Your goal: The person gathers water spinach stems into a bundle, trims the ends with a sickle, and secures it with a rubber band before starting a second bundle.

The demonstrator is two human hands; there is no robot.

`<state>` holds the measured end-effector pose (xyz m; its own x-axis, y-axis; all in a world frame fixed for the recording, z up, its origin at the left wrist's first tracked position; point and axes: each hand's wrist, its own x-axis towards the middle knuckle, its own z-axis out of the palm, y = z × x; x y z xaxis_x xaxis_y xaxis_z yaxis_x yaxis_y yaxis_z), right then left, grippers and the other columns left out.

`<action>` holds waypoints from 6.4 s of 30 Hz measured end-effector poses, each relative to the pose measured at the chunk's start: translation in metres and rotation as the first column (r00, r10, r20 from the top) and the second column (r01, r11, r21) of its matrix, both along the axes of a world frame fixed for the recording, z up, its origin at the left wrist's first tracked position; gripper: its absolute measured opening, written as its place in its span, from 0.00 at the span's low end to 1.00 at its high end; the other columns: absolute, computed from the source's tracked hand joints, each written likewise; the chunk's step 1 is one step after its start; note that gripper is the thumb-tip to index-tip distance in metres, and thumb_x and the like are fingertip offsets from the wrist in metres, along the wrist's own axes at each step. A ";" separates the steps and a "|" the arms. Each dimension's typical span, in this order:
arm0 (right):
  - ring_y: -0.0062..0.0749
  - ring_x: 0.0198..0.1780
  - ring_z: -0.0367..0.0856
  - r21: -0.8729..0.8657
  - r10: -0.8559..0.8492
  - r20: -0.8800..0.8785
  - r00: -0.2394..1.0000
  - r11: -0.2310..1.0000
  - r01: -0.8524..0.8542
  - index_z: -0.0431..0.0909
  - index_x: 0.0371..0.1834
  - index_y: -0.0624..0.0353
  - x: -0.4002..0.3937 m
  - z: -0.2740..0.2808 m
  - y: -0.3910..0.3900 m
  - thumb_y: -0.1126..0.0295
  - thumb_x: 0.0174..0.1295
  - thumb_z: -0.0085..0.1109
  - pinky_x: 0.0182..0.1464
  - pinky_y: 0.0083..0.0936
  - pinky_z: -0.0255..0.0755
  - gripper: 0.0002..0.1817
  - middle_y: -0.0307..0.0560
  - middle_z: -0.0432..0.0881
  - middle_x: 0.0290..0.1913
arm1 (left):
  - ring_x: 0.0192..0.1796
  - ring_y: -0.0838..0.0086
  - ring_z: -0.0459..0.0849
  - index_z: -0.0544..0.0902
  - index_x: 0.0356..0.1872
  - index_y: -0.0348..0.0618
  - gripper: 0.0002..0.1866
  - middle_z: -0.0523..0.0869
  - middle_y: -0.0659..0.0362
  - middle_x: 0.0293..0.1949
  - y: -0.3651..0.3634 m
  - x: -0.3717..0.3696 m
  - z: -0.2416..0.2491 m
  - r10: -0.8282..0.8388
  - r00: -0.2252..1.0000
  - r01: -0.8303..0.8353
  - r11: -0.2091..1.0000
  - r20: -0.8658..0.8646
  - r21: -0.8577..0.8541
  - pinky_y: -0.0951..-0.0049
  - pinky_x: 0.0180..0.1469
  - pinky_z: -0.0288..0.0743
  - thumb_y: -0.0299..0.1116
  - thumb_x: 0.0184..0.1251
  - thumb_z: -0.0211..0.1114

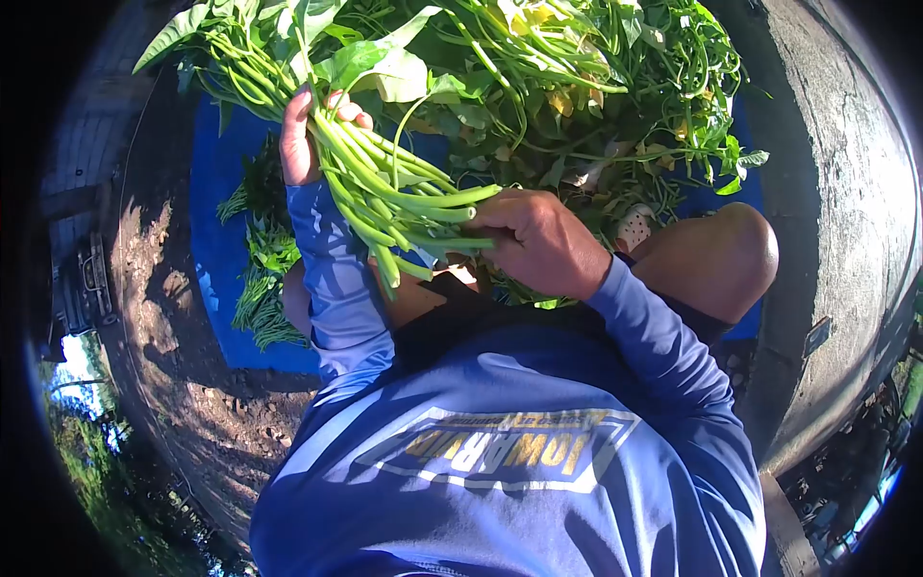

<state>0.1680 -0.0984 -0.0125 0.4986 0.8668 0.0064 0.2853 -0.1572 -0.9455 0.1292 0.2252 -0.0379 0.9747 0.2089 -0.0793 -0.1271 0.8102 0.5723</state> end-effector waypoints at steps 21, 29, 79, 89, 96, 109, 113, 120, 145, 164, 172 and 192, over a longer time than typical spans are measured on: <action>0.52 0.41 0.84 0.138 -0.072 0.632 0.772 0.990 -0.021 0.82 0.40 0.62 0.035 0.023 0.100 0.71 0.64 0.65 0.44 0.44 0.80 0.06 0.52 0.81 0.38 | 0.48 0.61 0.94 0.90 0.57 0.54 0.18 0.93 0.55 0.52 -0.013 0.018 -0.036 0.357 0.808 -0.316 -0.408 0.468 0.857 0.69 0.50 0.87 0.26 0.71 0.61; 0.48 0.42 0.87 -0.538 0.402 0.336 0.852 0.824 -0.177 0.84 0.39 0.60 0.003 0.018 -0.009 0.72 0.63 0.63 0.46 0.42 0.81 0.05 0.50 0.85 0.39 | 0.32 0.67 0.89 0.90 0.51 0.37 0.17 0.86 0.55 0.37 0.022 -0.003 -0.012 0.635 0.757 -0.334 0.582 -0.157 0.742 0.64 0.38 0.88 0.38 0.70 0.75; 0.17 0.40 0.79 -0.088 -0.439 -0.363 0.822 0.894 0.439 0.83 0.59 0.60 0.109 0.021 -0.001 0.65 0.73 0.64 0.42 0.21 0.74 0.17 0.33 0.84 0.42 | 0.34 0.74 0.88 0.92 0.46 0.35 0.12 0.92 0.58 0.39 -0.035 0.014 -0.003 0.407 0.870 -0.238 0.842 -0.280 0.484 0.70 0.35 0.84 0.33 0.68 0.75; 0.36 0.39 0.83 -0.067 -0.118 0.533 0.838 0.981 0.181 0.83 0.58 0.63 0.059 0.030 0.038 0.66 0.65 0.69 0.44 0.33 0.77 0.20 0.46 0.82 0.35 | 0.28 0.72 0.87 0.88 0.53 0.35 0.17 0.88 0.60 0.31 -0.034 0.034 -0.078 0.403 0.893 -0.280 0.846 -0.200 0.454 0.69 0.33 0.83 0.38 0.72 0.74; 0.27 0.41 0.85 -0.207 -0.100 0.085 0.991 0.971 0.116 0.84 0.64 0.61 0.057 0.017 0.070 0.64 0.73 0.65 0.49 0.27 0.79 0.20 0.46 0.89 0.42 | 0.30 0.72 0.85 0.86 0.49 0.39 0.12 0.87 0.58 0.33 -0.020 0.053 -0.118 0.360 0.922 -0.280 0.875 -0.144 0.395 0.67 0.35 0.82 0.37 0.76 0.68; 0.22 0.45 0.82 0.050 -0.316 0.046 0.948 0.948 0.313 0.81 0.64 0.66 0.065 0.046 0.053 0.65 0.76 0.63 0.51 0.25 0.77 0.20 0.42 0.87 0.45 | 0.48 0.73 0.90 0.91 0.49 0.30 0.18 0.93 0.55 0.47 -0.047 0.031 -0.039 0.512 0.833 -0.325 0.760 -0.210 0.563 0.70 0.56 0.81 0.33 0.63 0.80; 0.19 0.50 0.80 0.134 -0.421 0.073 0.904 0.903 0.409 0.80 0.70 0.61 0.082 0.084 0.030 0.69 0.76 0.63 0.56 0.23 0.76 0.21 0.39 0.86 0.51 | 0.44 0.74 0.90 0.91 0.47 0.30 0.17 0.93 0.57 0.45 -0.043 0.038 -0.068 0.484 0.850 -0.367 0.826 -0.206 0.428 0.70 0.53 0.82 0.31 0.61 0.81; 0.38 0.41 0.84 0.523 -0.698 0.650 0.300 0.697 0.490 0.85 0.64 0.55 0.121 0.113 0.039 0.77 0.68 0.63 0.46 0.33 0.79 0.20 0.49 0.86 0.44 | 0.45 0.74 0.90 0.92 0.45 0.32 0.13 0.93 0.58 0.45 -0.047 0.036 -0.054 0.488 0.856 -0.334 0.776 -0.173 0.535 0.71 0.55 0.82 0.30 0.64 0.76; 0.31 0.48 0.88 -0.143 -0.092 0.102 0.990 0.984 0.106 0.80 0.66 0.65 0.035 -0.022 0.092 0.72 0.73 0.63 0.53 0.28 0.82 0.20 0.48 0.89 0.48 | 0.34 0.72 0.89 0.88 0.47 0.37 0.13 0.90 0.56 0.37 -0.056 0.018 -0.067 0.449 0.858 -0.299 0.830 -0.249 0.471 0.70 0.38 0.83 0.34 0.67 0.76; 0.49 0.44 0.85 -0.190 0.220 0.500 0.838 0.972 -0.141 0.85 0.40 0.56 0.015 0.013 0.003 0.72 0.61 0.66 0.47 0.45 0.80 0.05 0.48 0.84 0.37 | 0.39 0.67 0.86 0.81 0.48 0.41 0.15 0.84 0.56 0.39 -0.030 -0.002 -0.008 0.334 0.920 -0.261 0.913 -0.206 0.313 0.57 0.48 0.85 0.40 0.72 0.72; 0.41 0.35 0.83 0.066 -0.220 0.204 0.954 0.975 0.211 0.86 0.47 0.63 0.023 0.010 -0.007 0.72 0.69 0.67 0.42 0.35 0.78 0.08 0.48 0.84 0.33 | 0.43 0.70 0.81 0.77 0.48 0.46 0.17 0.82 0.60 0.40 -0.018 -0.010 0.010 0.148 0.984 -0.138 0.986 -0.101 0.096 0.61 0.54 0.79 0.48 0.75 0.67; 0.53 0.45 0.87 -0.454 0.243 0.306 0.921 0.887 -0.083 0.85 0.42 0.63 0.014 -0.030 -0.029 0.70 0.63 0.64 0.47 0.42 0.81 0.09 0.55 0.86 0.39 | 0.40 0.72 0.81 0.79 0.43 0.43 0.17 0.82 0.61 0.37 -0.005 -0.007 0.033 0.409 0.891 -0.331 0.882 -0.195 0.337 0.64 0.51 0.78 0.47 0.74 0.70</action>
